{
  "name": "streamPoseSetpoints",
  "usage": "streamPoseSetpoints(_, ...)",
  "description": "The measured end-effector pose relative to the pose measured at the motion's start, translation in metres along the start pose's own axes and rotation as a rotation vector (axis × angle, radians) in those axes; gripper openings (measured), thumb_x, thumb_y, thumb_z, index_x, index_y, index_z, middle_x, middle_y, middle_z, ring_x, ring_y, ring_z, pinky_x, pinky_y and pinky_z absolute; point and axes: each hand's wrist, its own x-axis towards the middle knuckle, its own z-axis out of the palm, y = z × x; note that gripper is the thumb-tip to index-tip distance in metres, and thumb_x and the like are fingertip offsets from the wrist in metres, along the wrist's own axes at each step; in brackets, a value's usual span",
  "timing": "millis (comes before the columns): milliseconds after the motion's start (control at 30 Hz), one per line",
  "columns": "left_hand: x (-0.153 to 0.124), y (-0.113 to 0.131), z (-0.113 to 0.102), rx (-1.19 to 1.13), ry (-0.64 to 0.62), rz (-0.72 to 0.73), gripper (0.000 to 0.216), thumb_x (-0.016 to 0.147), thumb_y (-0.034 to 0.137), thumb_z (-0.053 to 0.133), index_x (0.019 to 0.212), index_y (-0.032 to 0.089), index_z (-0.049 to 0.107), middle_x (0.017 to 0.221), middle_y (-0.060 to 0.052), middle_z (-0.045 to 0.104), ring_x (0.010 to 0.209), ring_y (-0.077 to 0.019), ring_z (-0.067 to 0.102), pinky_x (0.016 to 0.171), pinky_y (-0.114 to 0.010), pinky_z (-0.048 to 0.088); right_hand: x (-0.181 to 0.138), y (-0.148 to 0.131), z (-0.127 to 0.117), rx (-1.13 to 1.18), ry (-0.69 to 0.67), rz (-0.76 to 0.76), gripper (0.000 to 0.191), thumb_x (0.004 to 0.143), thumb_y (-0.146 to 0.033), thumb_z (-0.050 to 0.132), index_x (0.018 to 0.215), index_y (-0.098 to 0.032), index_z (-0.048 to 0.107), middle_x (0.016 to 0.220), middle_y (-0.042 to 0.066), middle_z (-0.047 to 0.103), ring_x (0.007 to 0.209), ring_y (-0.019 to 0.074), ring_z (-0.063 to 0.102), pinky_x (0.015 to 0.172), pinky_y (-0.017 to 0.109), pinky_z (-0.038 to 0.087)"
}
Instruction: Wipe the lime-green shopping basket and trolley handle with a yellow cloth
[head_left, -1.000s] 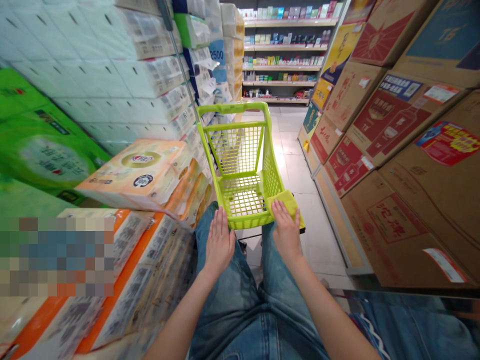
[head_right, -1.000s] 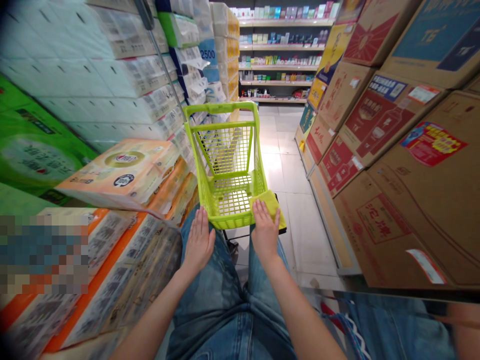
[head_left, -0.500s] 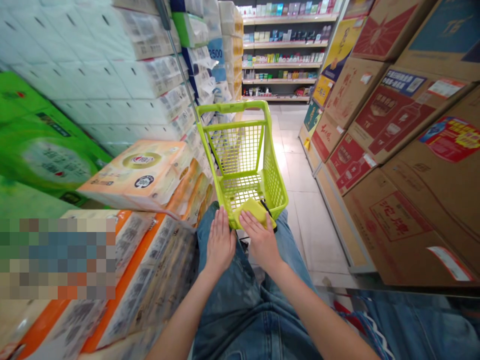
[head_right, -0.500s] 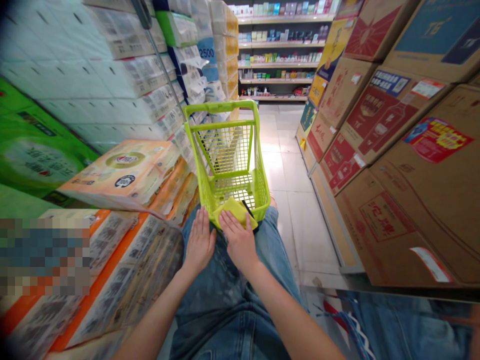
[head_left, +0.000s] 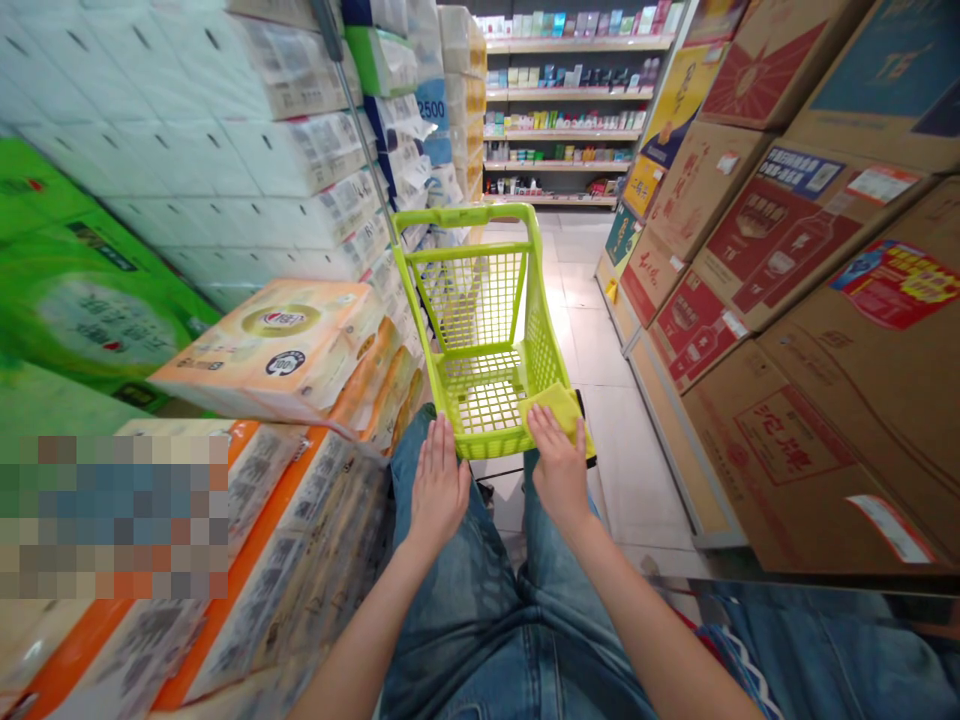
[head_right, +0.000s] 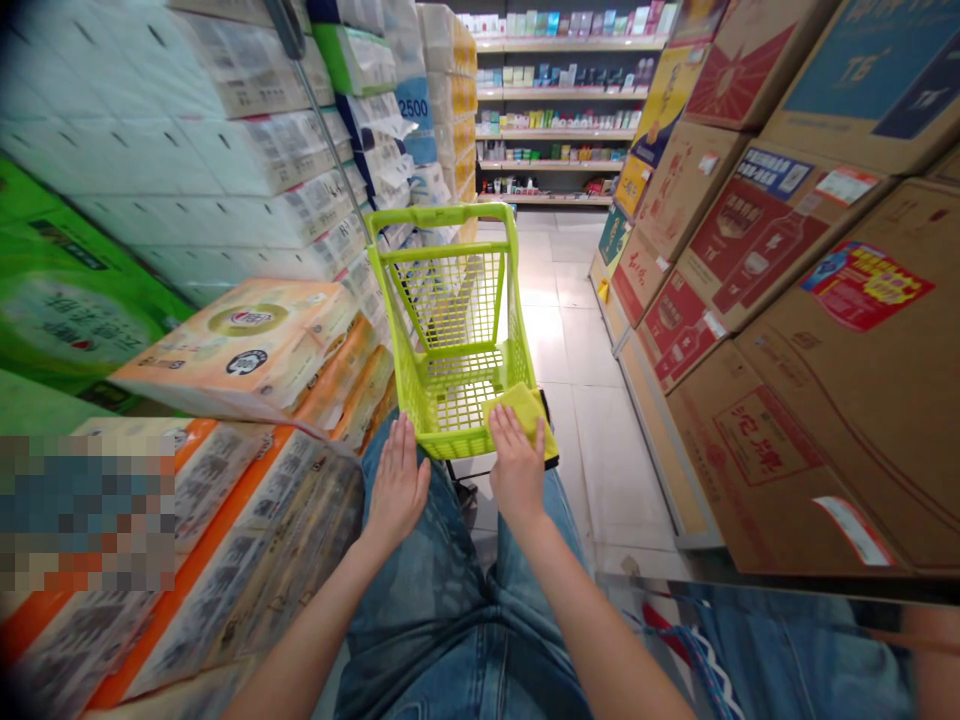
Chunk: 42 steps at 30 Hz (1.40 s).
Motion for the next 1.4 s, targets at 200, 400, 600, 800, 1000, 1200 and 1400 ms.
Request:
streamPoseSetpoints(200,-0.002,-0.003,-0.002,-0.018,-0.029,-0.002,0.071,0.098,0.023,0.038,0.158,0.017,0.0,0.164,-0.016,0.021,0.152,-0.0266,0.016,0.119,-0.052,0.03,0.001,-0.073,0.033,0.094,-0.113,-0.143,0.062,0.087,-0.003,0.039,0.147,-0.019,0.043,0.151,0.007,0.047,0.145,0.0164,0.037,0.124,0.047,-0.001)
streamPoseSetpoints(400,-0.001,-0.002,-0.003,-0.018,-0.021,-0.009,0.07,0.098,0.022,0.037,0.158,0.018,0.001,0.163,-0.016,0.022,0.152,-0.0264,0.018,0.119,-0.053,0.03,-0.003,-0.055,0.027,0.101,-0.121,-0.254,0.061,0.089,-0.002,0.038,0.148,-0.02,0.041,0.15,0.007,0.049,0.144,0.0139,0.037,0.123,0.047,-0.008)
streamPoseSetpoints(600,0.001,0.001,-0.002,0.01,-0.015,-0.002,0.068,0.099,0.023,0.035,0.158,0.017,0.002,0.163,-0.016,0.022,0.151,-0.0274,0.02,0.119,-0.052,0.032,-0.006,0.025,-0.01,-0.018,-0.046,-0.2,0.074,0.08,0.003,0.036,0.149,-0.022,0.04,0.147,0.008,0.053,0.14,0.0171,0.044,0.123,0.052,0.0)
streamPoseSetpoints(800,0.0,0.001,-0.002,0.02,-0.015,-0.005,0.068,0.099,0.024,0.035,0.158,0.017,0.001,0.163,-0.016,0.022,0.151,-0.0269,0.02,0.119,-0.051,0.031,0.0,0.052,-0.016,-0.083,0.048,-0.107,0.078,0.076,0.003,0.037,0.149,-0.023,0.04,0.146,0.007,0.054,0.139,0.0187,0.045,0.123,0.053,0.007)
streamPoseSetpoints(1000,0.0,0.001,-0.002,0.0,-0.011,-0.012,0.069,0.099,0.024,0.036,0.158,0.017,0.001,0.163,-0.017,0.022,0.151,-0.027,0.02,0.119,-0.052,0.032,-0.007,-0.024,0.013,-0.035,-0.032,-0.089,0.074,0.078,0.003,0.037,0.15,-0.016,0.039,0.151,0.009,0.048,0.144,0.0175,0.038,0.124,0.05,-0.001)
streamPoseSetpoints(1200,-0.001,-0.002,-0.004,-0.017,-0.028,0.0,0.069,0.099,0.025,0.035,0.158,0.019,0.0,0.163,-0.017,0.023,0.152,-0.0273,0.018,0.118,-0.053,0.032,-0.001,-0.071,0.041,0.09,-0.07,-0.185,0.059,0.09,-0.005,0.039,0.148,-0.018,0.042,0.151,0.008,0.048,0.145,0.0147,0.035,0.124,0.047,-0.007)
streamPoseSetpoints(1400,0.0,-0.001,-0.003,-0.001,-0.014,0.001,0.067,0.099,0.024,0.035,0.158,0.018,0.002,0.163,-0.016,0.022,0.151,-0.0271,0.02,0.118,-0.053,0.033,-0.007,-0.026,0.017,0.051,-0.077,-0.265,0.068,0.084,0.001,0.038,0.148,-0.021,0.041,0.147,0.01,0.053,0.141,0.0161,0.042,0.122,0.052,-0.007)
